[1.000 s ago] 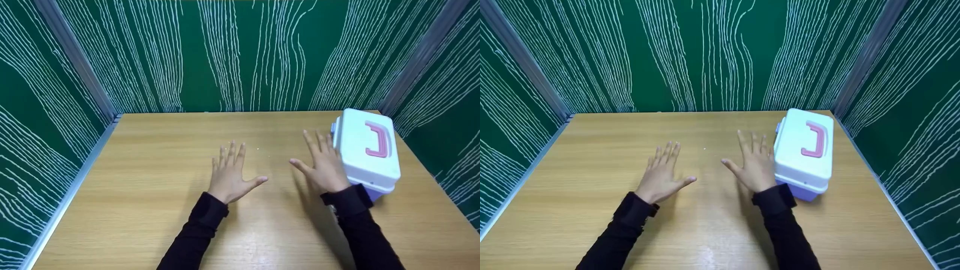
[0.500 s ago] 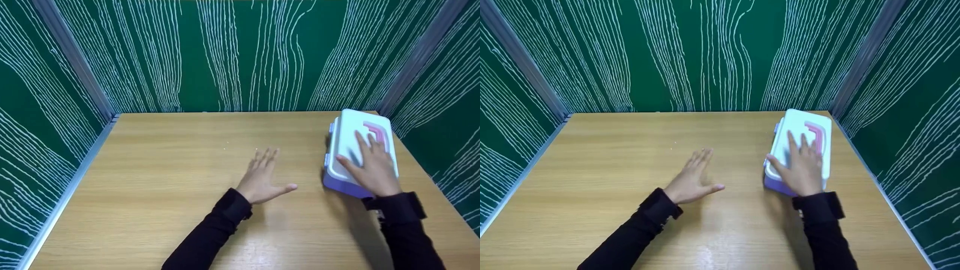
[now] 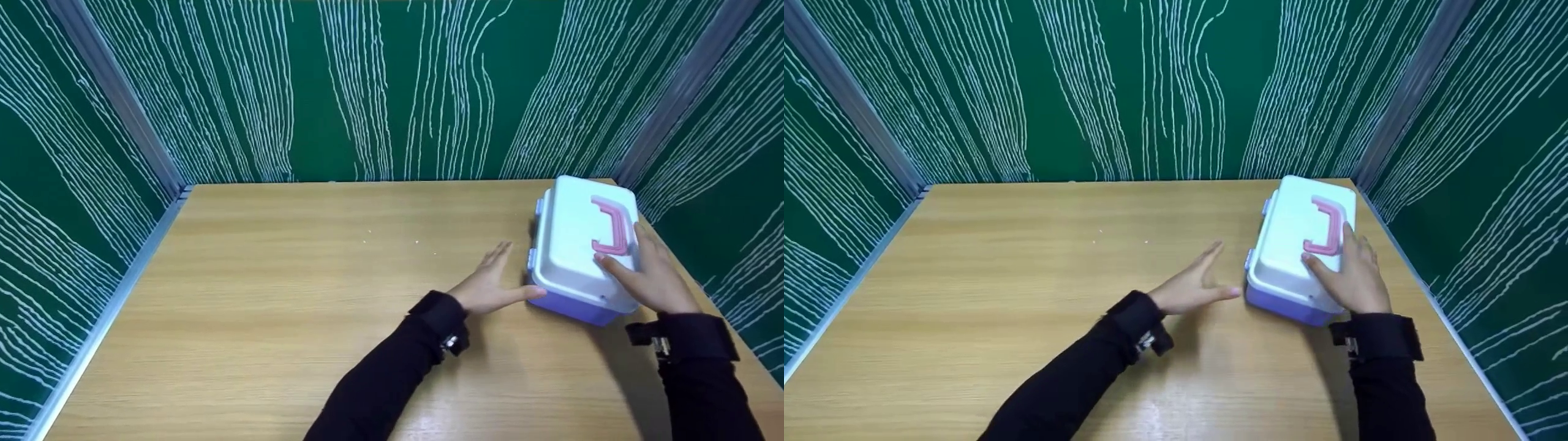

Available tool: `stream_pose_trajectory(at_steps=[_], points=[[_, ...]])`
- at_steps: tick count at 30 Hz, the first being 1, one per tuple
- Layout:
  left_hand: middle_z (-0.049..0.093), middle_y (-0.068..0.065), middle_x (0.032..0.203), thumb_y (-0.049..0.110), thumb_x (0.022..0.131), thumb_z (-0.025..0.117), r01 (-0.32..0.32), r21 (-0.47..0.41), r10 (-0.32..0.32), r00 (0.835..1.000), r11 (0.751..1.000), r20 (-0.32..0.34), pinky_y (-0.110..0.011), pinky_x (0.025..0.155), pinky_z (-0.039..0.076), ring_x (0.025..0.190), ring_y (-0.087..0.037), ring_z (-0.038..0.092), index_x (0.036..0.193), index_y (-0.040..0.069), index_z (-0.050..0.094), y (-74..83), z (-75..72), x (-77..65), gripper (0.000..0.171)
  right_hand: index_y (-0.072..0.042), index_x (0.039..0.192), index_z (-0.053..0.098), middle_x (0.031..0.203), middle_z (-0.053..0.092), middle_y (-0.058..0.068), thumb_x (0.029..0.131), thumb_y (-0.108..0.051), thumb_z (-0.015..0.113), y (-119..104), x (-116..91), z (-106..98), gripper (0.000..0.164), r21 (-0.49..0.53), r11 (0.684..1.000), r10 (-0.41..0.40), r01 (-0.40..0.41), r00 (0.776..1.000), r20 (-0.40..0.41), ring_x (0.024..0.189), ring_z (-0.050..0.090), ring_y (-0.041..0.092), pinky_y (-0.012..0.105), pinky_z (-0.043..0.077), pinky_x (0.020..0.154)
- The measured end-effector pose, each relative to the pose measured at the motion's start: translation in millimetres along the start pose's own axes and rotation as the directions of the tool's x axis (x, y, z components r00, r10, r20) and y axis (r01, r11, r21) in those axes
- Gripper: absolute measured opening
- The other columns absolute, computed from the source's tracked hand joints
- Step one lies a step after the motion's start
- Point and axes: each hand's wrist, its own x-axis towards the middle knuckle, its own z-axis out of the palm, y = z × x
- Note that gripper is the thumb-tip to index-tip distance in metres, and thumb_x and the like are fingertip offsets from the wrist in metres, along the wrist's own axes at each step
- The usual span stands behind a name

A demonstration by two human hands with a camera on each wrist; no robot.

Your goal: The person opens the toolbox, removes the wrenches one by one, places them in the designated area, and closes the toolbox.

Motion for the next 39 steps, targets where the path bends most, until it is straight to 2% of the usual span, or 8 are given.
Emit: stream_pose_trajectory(at_steps=[3, 9, 16, 18, 23, 30, 34, 39], points=[[0.007, 0.0, 0.166, 0.055, 0.086, 0.066, -0.033, -0.057, 0.034, 0.999, 0.998, 0.019, -0.045, 0.122, 0.016, 0.153, -0.019, 0.006, 0.159, 0.02, 0.009, 3.4, 10.8, 11.6, 0.1, -0.007, 0.149, -0.028, 0.155, -0.019, 0.034, 0.094, -0.063, 0.045, 7, 2, -1, 0.107, 0.06, 0.998, 0.014, -0.017, 0.999, 0.05, 0.141, -0.004, 0.06, 0.078, 0.007, 0.106], [0.016, -0.001, 0.165, 0.041, 0.087, 0.07, -0.131, -0.178, 0.139, 0.99, 0.975, 0.032, -0.043, 0.12, 0.022, 0.151, -0.017, 0.016, 0.158, 0.03, 0.009, 8.7, 26.2, 28.6, 0.094, -0.014, 0.144, -0.037, 0.154, -0.022, 0.034, 0.092, -0.067, 0.041, 17, 3, -1, 0.108, 0.153, 0.981, 0.097, -0.115, 0.988, 0.12, 0.14, 0.004, 0.062, 0.078, 0.012, 0.106], [0.028, 0.001, 0.16, 0.036, 0.089, 0.069, -0.09, -0.26, 0.115, 0.99, 0.961, 0.08, -0.029, 0.115, 0.03, 0.142, -0.009, 0.034, 0.157, 0.025, 0.016, 14.7, 31.7, 34.1, 0.087, -0.02, 0.147, -0.033, 0.159, -0.019, 0.026, 0.09, -0.068, 0.046, 19, 6, 2, 0.108, 0.283, 0.947, 0.114, -0.155, 0.981, 0.155, 0.144, 0.002, 0.054, 0.077, 0.009, 0.109], [0.03, 0.002, 0.159, 0.036, 0.089, 0.069, -0.065, -0.273, 0.094, 0.991, 0.96, 0.098, -0.027, 0.115, 0.03, 0.141, -0.008, 0.036, 0.157, 0.025, 0.016, 17.0, 32.7, 34.4, 0.087, -0.02, 0.147, -0.032, 0.159, -0.019, 0.025, 0.09, -0.068, 0.047, 18, 6, 2, 0.109, 0.3, 0.941, 0.113, -0.155, 0.982, 0.151, 0.145, 0.0, 0.054, 0.076, 0.008, 0.109], [0.022, 0.001, 0.163, 0.042, 0.089, 0.068, -0.007, -0.261, 0.036, 0.993, 0.965, 0.11, -0.03, 0.117, 0.028, 0.146, -0.011, 0.029, 0.159, 0.023, 0.01, 22.5, 35.2, 34.4, 0.093, -0.019, 0.149, -0.029, 0.161, -0.016, 0.023, 0.091, -0.065, 0.05, 17, 6, 1, 0.108, 0.327, 0.936, 0.09, -0.129, 0.987, 0.132, 0.145, 0.003, 0.051, 0.075, 0.008, 0.111], [0.018, 0.002, 0.164, 0.032, 0.09, 0.069, -0.1, -0.271, 0.134, 0.985, 0.957, 0.108, -0.029, 0.118, 0.025, 0.147, -0.011, 0.025, 0.159, 0.025, 0.007, 18.2, 35.9, 33.3, 0.093, -0.016, 0.151, -0.025, 0.162, -0.01, 0.024, 0.092, -0.063, 0.05, 16, 7, 1, 0.106, 0.323, 0.937, 0.099, -0.131, 0.989, 0.114, 0.144, 0.011, 0.048, 0.071, 0.013, 0.113], [0.018, 0.0, 0.164, 0.033, 0.09, 0.069, -0.084, -0.258, 0.114, 0.988, 0.963, 0.104, -0.032, 0.118, 0.026, 0.147, -0.013, 0.025, 0.159, 0.026, 0.009, 15.2, 37.3, 30.5, 0.091, -0.014, 0.153, -0.02, 0.162, -0.007, 0.025, 0.094, -0.059, 0.05, 17, 6, 3, 0.102, 0.309, 0.945, 0.081, -0.105, 0.993, 0.089, 0.145, 0.01, 0.047, 0.069, 0.014, 0.114], [0.032, -0.001, 0.157, 0.032, 0.088, 0.071, -0.106, -0.26, 0.12, 0.992, 0.96, 0.041, -0.032, 0.115, 0.031, 0.139, -0.011, 0.036, 0.157, 0.022, 0.021, 10.9, 35.1, 30.2, 0.085, -0.012, 0.153, -0.02, 0.161, -0.01, 0.026, 0.091, -0.063, 0.051, 11, 3, 4, 0.107, 0.271, 0.955, 0.102, -0.12, 0.992, 0.081, 0.146, 0.002, 0.051, 0.071, 0.013, 0.113]])
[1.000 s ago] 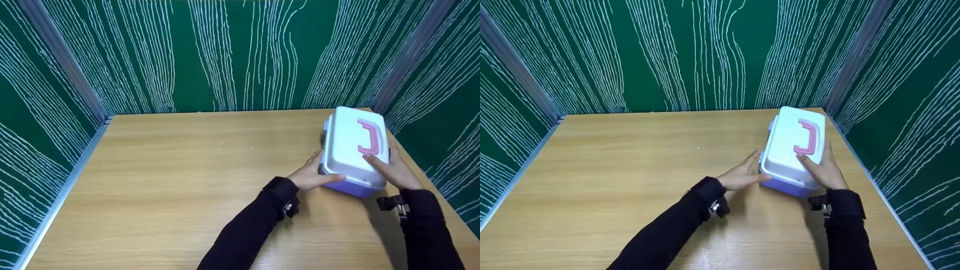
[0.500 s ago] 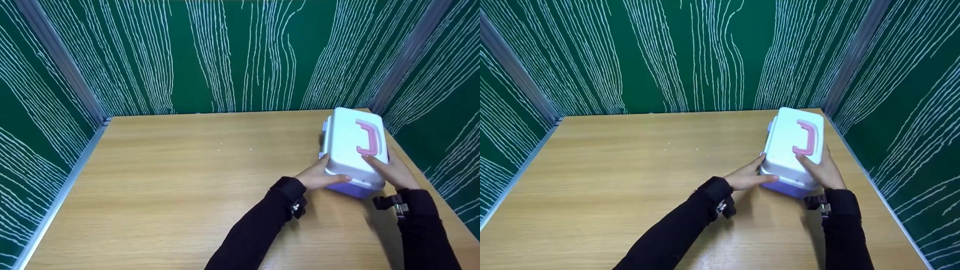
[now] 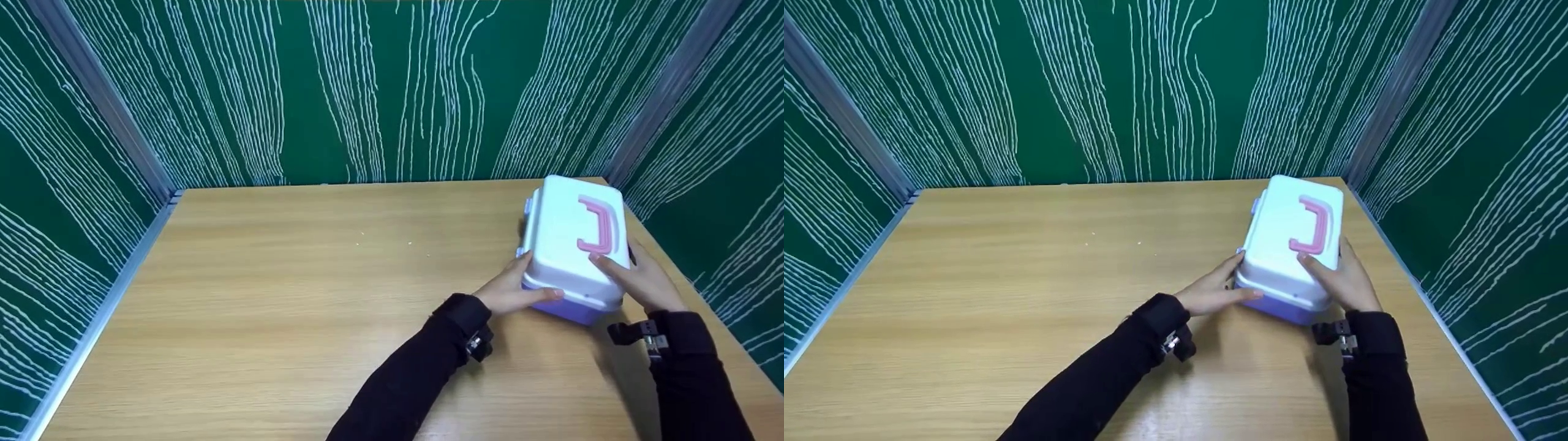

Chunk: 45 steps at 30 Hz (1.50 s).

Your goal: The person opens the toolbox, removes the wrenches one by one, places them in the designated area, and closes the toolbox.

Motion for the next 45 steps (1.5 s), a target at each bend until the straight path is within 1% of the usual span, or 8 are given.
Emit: stream_pose_trajectory(at_steps=[9, 20, 23, 26, 29, 32, 37, 45], points=[[0.038, -0.01, 0.15, 0.037, 0.089, 0.07, 0.082, 0.03, -0.077, 0.987, 0.996, -0.143, -0.025, 0.109, 0.037, 0.132, -0.017, 0.046, 0.145, 0.009, 0.039, -7.4, -11.3, -9.4, 0.07, -0.011, 0.154, -0.016, 0.161, -0.009, 0.026, 0.09, -0.063, 0.053, -8, -4, 13, 0.108, -0.04, 0.998, -0.046, 0.046, 0.999, 0.006, 0.147, -0.006, 0.05, 0.073, 0.01, 0.111], [0.051, -0.017, 0.141, 0.034, 0.09, 0.069, 0.052, -0.041, -0.06, 0.967, 0.998, -0.246, -0.031, 0.106, 0.044, 0.127, -0.024, 0.053, 0.132, 0.011, 0.042, -18.6, -31.9, -29.3, 0.055, -0.013, 0.157, -0.006, 0.163, 0.0, 0.025, 0.091, -0.059, 0.056, -21, -6, 38, 0.101, -0.023, 0.993, -0.112, 0.112, 0.994, 0.001, 0.146, 0.01, 0.052, 0.069, 0.026, 0.11], [0.051, -0.019, 0.141, 0.036, 0.091, 0.068, 0.067, -0.027, -0.072, 0.957, 0.997, -0.283, -0.034, 0.107, 0.044, 0.129, -0.027, 0.053, 0.131, 0.012, 0.042, -20.6, -36.7, -35.4, 0.053, -0.014, 0.158, -0.002, 0.163, 0.003, 0.023, 0.093, -0.056, 0.056, -26, -7, 44, 0.097, 0.006, 0.989, -0.146, 0.146, 0.989, 0.018, 0.144, 0.021, 0.051, 0.06, 0.038, 0.108], [0.051, -0.019, 0.142, 0.039, 0.093, 0.065, 0.081, -0.016, -0.081, 0.941, 0.997, -0.328, -0.037, 0.108, 0.043, 0.13, -0.029, 0.052, 0.13, 0.013, 0.042, -22.2, -41.3, -40.5, 0.051, -0.016, 0.158, 0.001, 0.163, 0.007, 0.023, 0.094, -0.052, 0.057, -29, -9, 50, 0.092, 0.04, 0.982, -0.185, 0.184, 0.982, 0.036, 0.141, 0.03, 0.049, 0.041, 0.052, 0.098], [0.049, -0.018, 0.145, 0.04, 0.094, 0.062, 0.09, -0.008, -0.086, 0.925, 0.996, -0.369, -0.039, 0.112, 0.04, 0.133, -0.03, 0.049, 0.135, 0.011, 0.042, -24.3, -47.0, -44.4, 0.054, -0.018, 0.158, 0.0, 0.163, 0.008, 0.023, 0.094, -0.051, 0.057, -34, -10, 57, 0.092, 0.066, 0.98, -0.19, 0.186, 0.98, 0.054, 0.139, 0.033, 0.049, 0.029, 0.056, 0.09], [0.046, -0.016, 0.148, 0.043, 0.096, 0.058, 0.108, 0.03, -0.088, 0.914, 0.994, -0.396, -0.041, 0.115, 0.035, 0.137, -0.029, 0.045, 0.143, 0.008, 0.042, -26.1, -53.9, -48.7, 0.061, -0.019, 0.158, -0.001, 0.163, 0.006, 0.022, 0.094, -0.052, 0.058, -37, -10, 65, 0.093, 0.075, 0.982, -0.178, 0.173, 0.982, 0.067, 0.139, 0.033, 0.049, 0.032, 0.055, 0.092], [0.046, -0.014, 0.146, 0.043, 0.097, 0.057, 0.113, 0.12, -0.055, 0.91, 0.986, -0.411, -0.041, 0.115, 0.035, 0.135, -0.029, 0.046, 0.147, 0.004, 0.041, -30.6, -64.9, -57.9, 0.066, -0.019, 0.158, 0.0, 0.163, 0.008, 0.023, 0.094, -0.053, 0.058, -42, -9, 76, 0.092, 0.06, 0.982, -0.184, 0.18, 0.98, 0.075, 0.138, 0.036, 0.05, 0.044, 0.051, 0.099], [0.047, -0.015, 0.145, 0.041, 0.094, 0.061, 0.104, 0.107, -0.047, 0.901, 0.989, -0.432, -0.044, 0.116, 0.033, 0.136, -0.031, 0.045, 0.144, 0.002, 0.046, -33.0, -80.9, -80.4, 0.064, -0.02, 0.158, 0.005, 0.163, 0.013, 0.022, 0.093, -0.052, 0.059, -51, -13, 94, 0.09, 0.05, 0.972, -0.232, 0.228, 0.97, 0.071, 0.132, 0.045, 0.048, 0.049, 0.05, 0.099]])
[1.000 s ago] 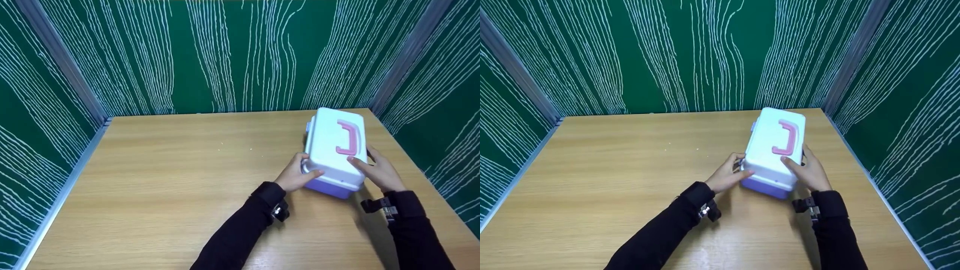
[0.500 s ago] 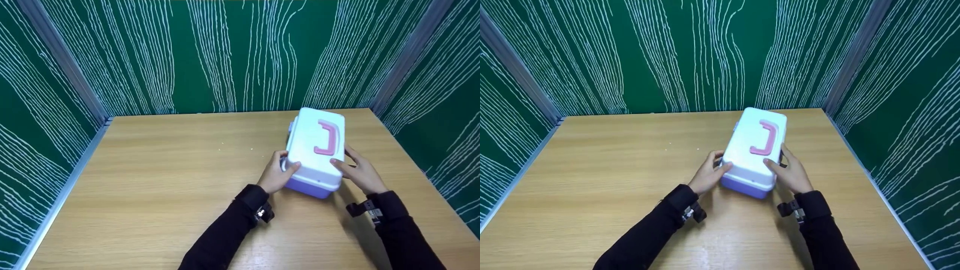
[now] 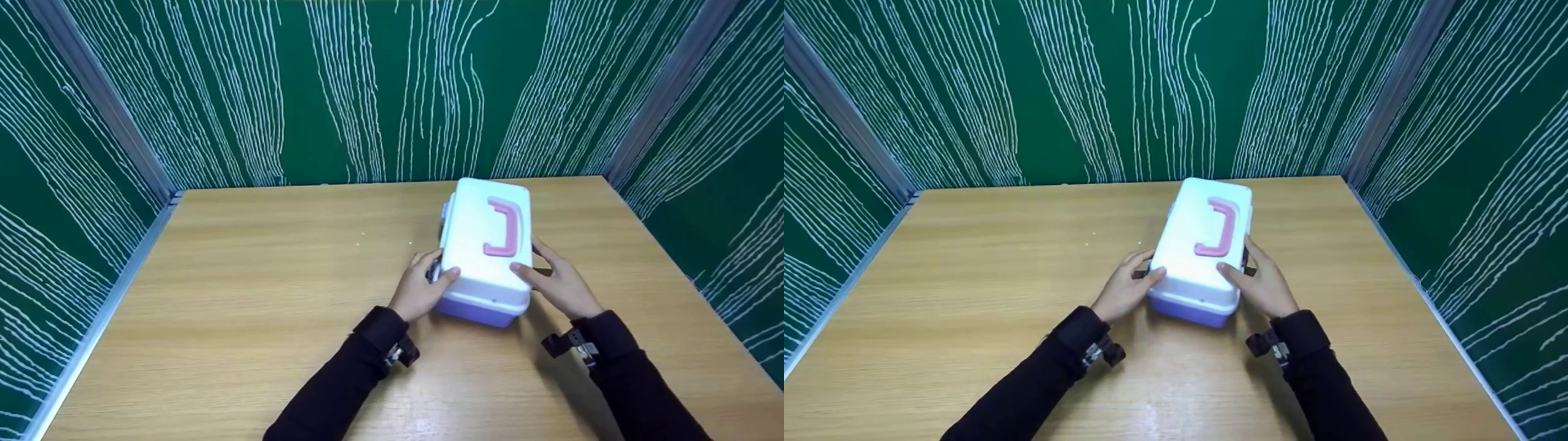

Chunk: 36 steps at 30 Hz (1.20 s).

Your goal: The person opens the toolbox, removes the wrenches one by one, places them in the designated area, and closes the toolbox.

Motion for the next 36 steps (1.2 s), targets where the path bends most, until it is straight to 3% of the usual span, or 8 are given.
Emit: stream_pose_trajectory(at_steps=[7, 20, 23, 30, 36], points=[[0.047, -0.015, 0.148, 0.043, 0.093, 0.062, 0.047, 0.016, -0.047, 0.999, 0.999, -0.002, -0.046, 0.116, 0.033, 0.138, -0.031, 0.043, 0.143, 0.005, 0.047, -2.7, -20.0, -14.9, 0.064, -0.019, 0.158, 0.011, 0.162, 0.018, 0.022, 0.093, -0.048, 0.061, -8, 1, 17, 0.087, 0.01, 0.998, -0.06, 0.06, 0.998, -0.002, 0.124, 0.055, 0.044, 0.044, 0.054, 0.095], [0.046, -0.016, 0.149, 0.047, 0.093, 0.061, 0.069, 0.022, -0.069, 0.997, 0.997, -0.021, -0.051, 0.114, 0.034, 0.139, -0.034, 0.042, 0.143, 0.008, 0.046, -10.0, -54.3, -47.1, 0.065, -0.009, 0.156, 0.019, 0.159, 0.024, 0.024, 0.092, -0.036, 0.068, -22, 0, 52, 0.086, 0.073, 0.983, -0.167, 0.167, 0.986, 0.002, 0.116, 0.061, 0.04, 0.036, 0.056, 0.09], [0.045, -0.017, 0.149, 0.047, 0.093, 0.061, 0.079, 0.006, -0.079, 0.997, 0.997, -0.019, -0.051, 0.11, 0.04, 0.137, -0.035, 0.043, 0.143, 0.008, 0.045, -12.5, -59.5, -54.2, 0.066, -0.005, 0.155, 0.019, 0.157, 0.026, 0.026, 0.092, -0.033, 0.069, -24, -2, 59, 0.085, 0.063, 0.979, -0.196, 0.196, 0.981, -0.003, 0.115, 0.062, 0.041, 0.034, 0.057, 0.088], [0.045, -0.018, 0.149, 0.045, 0.094, 0.061, 0.07, -0.001, -0.07, 0.997, 0.998, -0.025, -0.045, 0.097, 0.052, 0.127, -0.035, 0.052, 0.142, 0.007, 0.046, -17.0, -68.8, -67.9, 0.063, -0.003, 0.154, 0.024, 0.152, 0.038, 0.025, 0.09, -0.037, 0.069, -26, -7, 71, 0.085, -0.039, 0.971, -0.237, 0.236, 0.971, -0.036, 0.115, 0.063, 0.036, 0.043, 0.054, 0.094], [0.045, -0.018, 0.148, 0.045, 0.094, 0.061, 0.069, -0.006, -0.069, 0.997, 0.998, -0.028, -0.042, 0.096, 0.053, 0.123, -0.035, 0.056, 0.142, 0.007, 0.045, -19.3, -78.2, -80.6, 0.064, -0.004, 0.154, 0.025, 0.147, 0.043, 0.025, 0.091, -0.032, 0.07, -31, -14, 81, 0.082, 0.022, 0.968, -0.251, 0.252, 0.968, -0.023, 0.112, 0.065, 0.035, 0.033, 0.057, 0.087]])
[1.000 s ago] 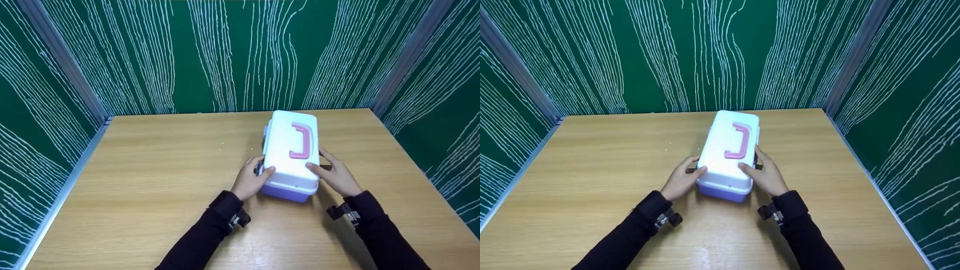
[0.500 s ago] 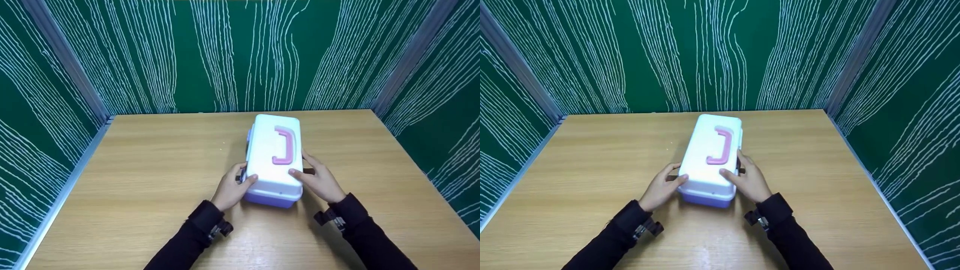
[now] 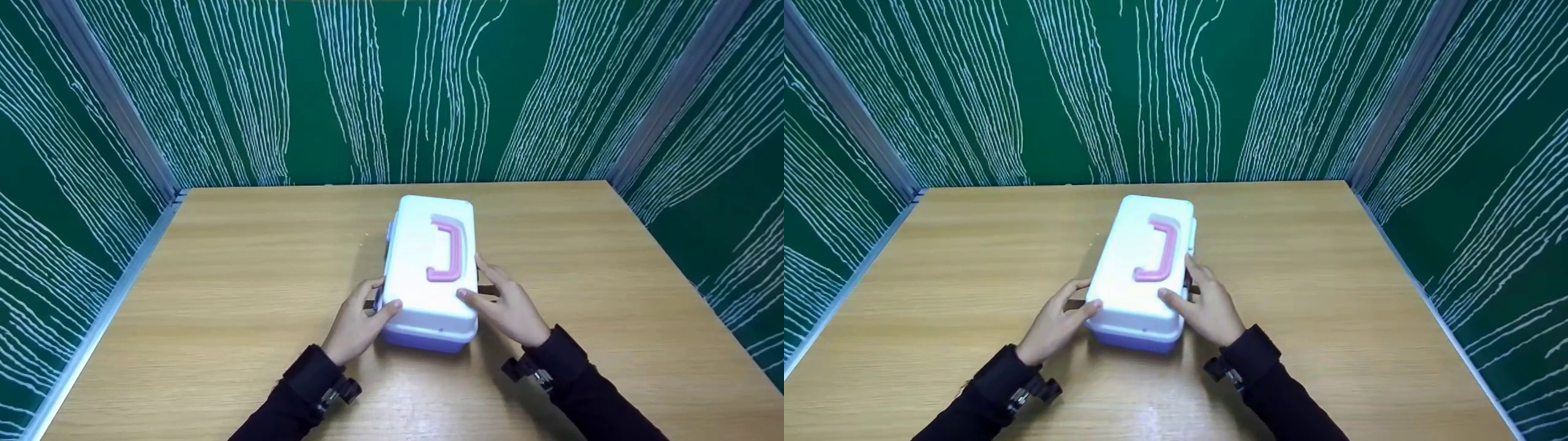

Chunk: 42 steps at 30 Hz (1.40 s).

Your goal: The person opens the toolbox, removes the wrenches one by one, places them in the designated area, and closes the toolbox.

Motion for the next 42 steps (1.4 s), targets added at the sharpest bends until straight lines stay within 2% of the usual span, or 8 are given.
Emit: stream_pose_trajectory(at_steps=[6, 11, 23, 30, 34, 36, 38, 42], points=[[0.044, -0.017, 0.148, 0.044, 0.093, 0.062, 0.011, -0.026, -0.011, 1.0, 1.0, -0.001, -0.042, 0.093, 0.054, 0.117, -0.033, 0.059, 0.141, 0.009, 0.047, -3.5, -7.5, -11.5, 0.061, -0.004, 0.153, 0.026, 0.139, 0.047, 0.025, 0.09, -0.028, 0.071, -6, -6, 9, 0.081, 0.035, 0.999, -0.024, 0.024, 1.0, 0.007, 0.109, 0.067, 0.034, 0.029, 0.057, 0.085], [0.046, -0.018, 0.146, 0.042, 0.093, 0.063, -0.005, -0.008, 0.005, 1.0, 1.0, -0.018, -0.042, 0.097, 0.053, 0.119, -0.032, 0.057, 0.139, 0.006, 0.048, -5.8, -11.6, -20.4, 0.06, -0.005, 0.154, 0.027, 0.145, 0.041, 0.027, 0.09, -0.03, 0.071, -9, -12, 15, 0.082, 0.03, 0.999, -0.037, 0.036, 0.999, 0.022, 0.111, 0.065, 0.035, 0.031, 0.057, 0.086], [0.043, -0.02, 0.148, 0.041, 0.093, 0.063, -0.006, 0.006, 0.006, 1.0, 1.0, -0.018, -0.048, 0.098, 0.051, 0.127, -0.038, 0.05, 0.137, 0.005, 0.048, -6.5, -20.2, -38.7, 0.059, -0.007, 0.154, 0.028, 0.148, 0.041, 0.023, 0.089, -0.029, 0.072, -14, -21, 23, 0.082, 0.055, 0.996, -0.066, 0.063, 0.997, 0.047, 0.112, 0.064, 0.035, 0.028, 0.058, 0.083], [0.042, -0.019, 0.147, 0.042, 0.093, 0.063, 0.021, 0.024, -0.022, 1.0, 0.999, 0.013, -0.046, 0.096, 0.053, 0.122, -0.037, 0.054, 0.14, 0.008, 0.045, -3.0, -23.6, -40.2, 0.062, -0.007, 0.154, 0.029, 0.147, 0.041, 0.024, 0.089, -0.028, 0.071, -15, -22, 21, 0.08, 0.053, 0.997, -0.064, 0.06, 0.995, 0.073, 0.113, 0.063, 0.036, 0.032, 0.058, 0.085], [0.041, -0.019, 0.147, 0.044, 0.092, 0.063, 0.006, 0.113, -0.007, 1.0, 0.994, 0.007, -0.055, 0.103, 0.045, 0.128, -0.039, 0.049, 0.146, 0.007, 0.04, 6.4, -24.1, -38.0, 0.069, -0.005, 0.151, 0.035, 0.147, 0.042, 0.025, 0.093, -0.024, 0.067, -13, -19, 10, 0.069, 0.073, 0.996, -0.067, 0.059, 0.991, 0.115, 0.112, 0.063, 0.036, 0.029, 0.057, 0.086], [0.04, -0.019, 0.148, 0.044, 0.09, 0.065, -0.038, 0.184, 0.043, 0.999, 0.982, -0.021, -0.059, 0.108, 0.038, 0.134, -0.039, 0.043, 0.148, 0.006, 0.037, 13.6, -21.8, -35.6, 0.074, -0.003, 0.148, 0.04, 0.145, 0.046, 0.025, 0.095, -0.021, 0.064, -12, -15, 3, 0.061, 0.084, 0.995, -0.072, 0.061, 0.989, 0.127, 0.111, 0.064, 0.037, 0.027, 0.057, 0.087], [0.037, -0.019, 0.151, 0.045, 0.087, 0.067, -0.104, 0.275, 0.122, 0.991, 0.956, -0.05, -0.061, 0.112, 0.031, 0.139, -0.04, 0.037, 0.148, 0.006, 0.037, 21.2, -16.9, -32.8, 0.079, -0.002, 0.145, 0.044, 0.142, 0.05, 0.024, 0.097, -0.021, 0.061, -10, -10, -3, 0.054, 0.087, 0.995, -0.061, 0.051, 0.991, 0.122, 0.11, 0.064, 0.037, 0.027, 0.056, 0.086], [0.035, -0.02, 0.154, 0.049, 0.082, 0.07, -0.263, 0.433, 0.307, 0.951, 0.862, -0.033, -0.058, 0.115, 0.028, 0.142, -0.043, 0.032, 0.148, 0.002, 0.037, 34.2, -1.3, -27.0, 0.087, 0.002, 0.141, 0.046, 0.138, 0.053, 0.026, 0.099, -0.02, 0.057, -4, 4, -11, 0.049, 0.107, 0.994, -0.007, -0.002, 0.997, 0.083, 0.113, 0.062, 0.041, 0.031, 0.057, 0.088]])
